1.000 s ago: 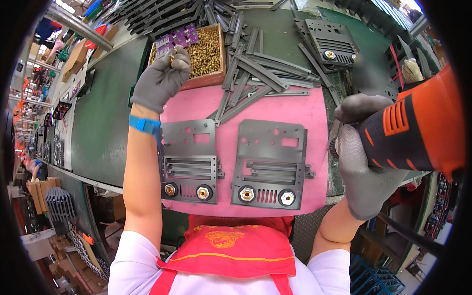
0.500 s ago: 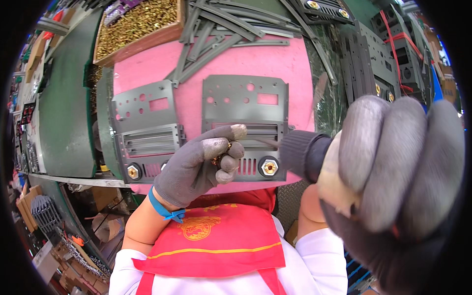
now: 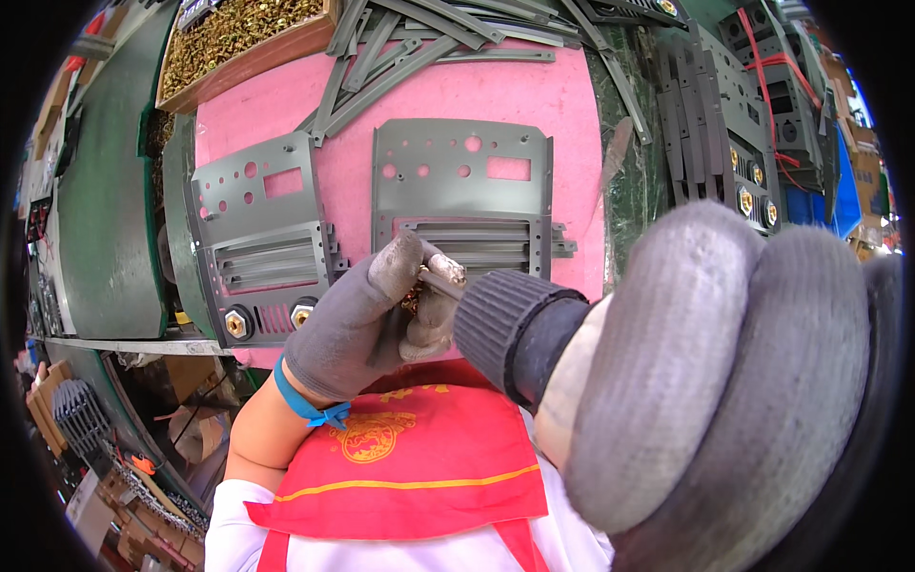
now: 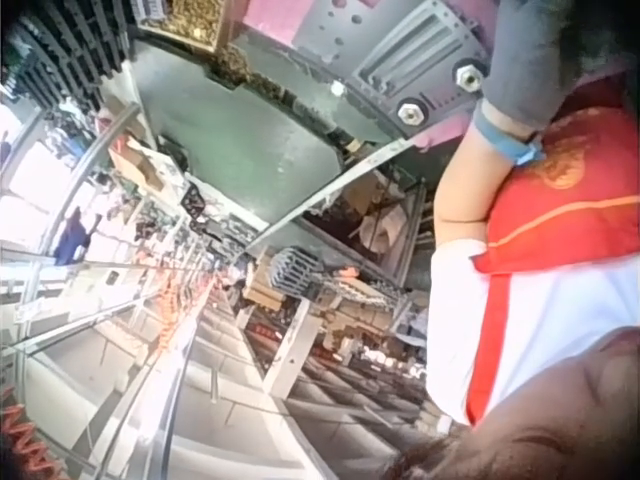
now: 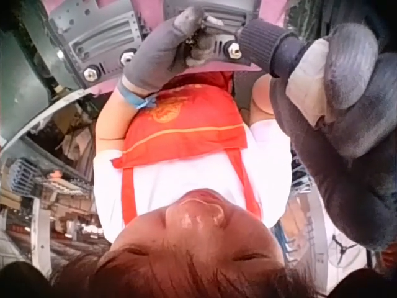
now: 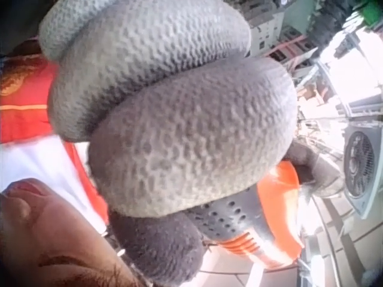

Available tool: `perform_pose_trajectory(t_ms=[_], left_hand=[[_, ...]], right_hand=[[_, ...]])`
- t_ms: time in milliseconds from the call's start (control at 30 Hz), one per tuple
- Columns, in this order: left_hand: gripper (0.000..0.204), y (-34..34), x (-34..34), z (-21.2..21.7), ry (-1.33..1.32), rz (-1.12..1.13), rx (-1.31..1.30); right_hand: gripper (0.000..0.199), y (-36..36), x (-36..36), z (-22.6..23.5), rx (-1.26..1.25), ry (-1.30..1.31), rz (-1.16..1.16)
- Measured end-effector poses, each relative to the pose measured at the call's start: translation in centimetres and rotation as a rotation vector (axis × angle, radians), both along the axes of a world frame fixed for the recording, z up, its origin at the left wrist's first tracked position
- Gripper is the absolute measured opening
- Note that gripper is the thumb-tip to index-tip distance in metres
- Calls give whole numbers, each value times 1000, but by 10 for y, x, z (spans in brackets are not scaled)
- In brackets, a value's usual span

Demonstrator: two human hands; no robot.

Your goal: Assembling metal parts by organizing components and using an electric screwdriver to fasten screws onto metal plates.

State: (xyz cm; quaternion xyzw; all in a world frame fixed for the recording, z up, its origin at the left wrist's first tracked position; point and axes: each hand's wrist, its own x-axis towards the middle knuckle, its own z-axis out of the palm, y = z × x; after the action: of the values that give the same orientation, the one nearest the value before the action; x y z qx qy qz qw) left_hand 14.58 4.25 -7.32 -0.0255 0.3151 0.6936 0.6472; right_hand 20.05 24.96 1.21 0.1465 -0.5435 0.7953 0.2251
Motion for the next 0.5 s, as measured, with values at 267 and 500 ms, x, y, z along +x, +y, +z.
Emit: perform_pose_trajectory(t_ms=[267, 500], left_hand=[[44, 1, 0, 3, -131, 30, 107], [47, -2, 2, 5, -202, -72, 112]], right_hand=[[26, -11, 8, -1, -18, 19, -47], [25, 13, 32, 0, -40, 25, -78]])
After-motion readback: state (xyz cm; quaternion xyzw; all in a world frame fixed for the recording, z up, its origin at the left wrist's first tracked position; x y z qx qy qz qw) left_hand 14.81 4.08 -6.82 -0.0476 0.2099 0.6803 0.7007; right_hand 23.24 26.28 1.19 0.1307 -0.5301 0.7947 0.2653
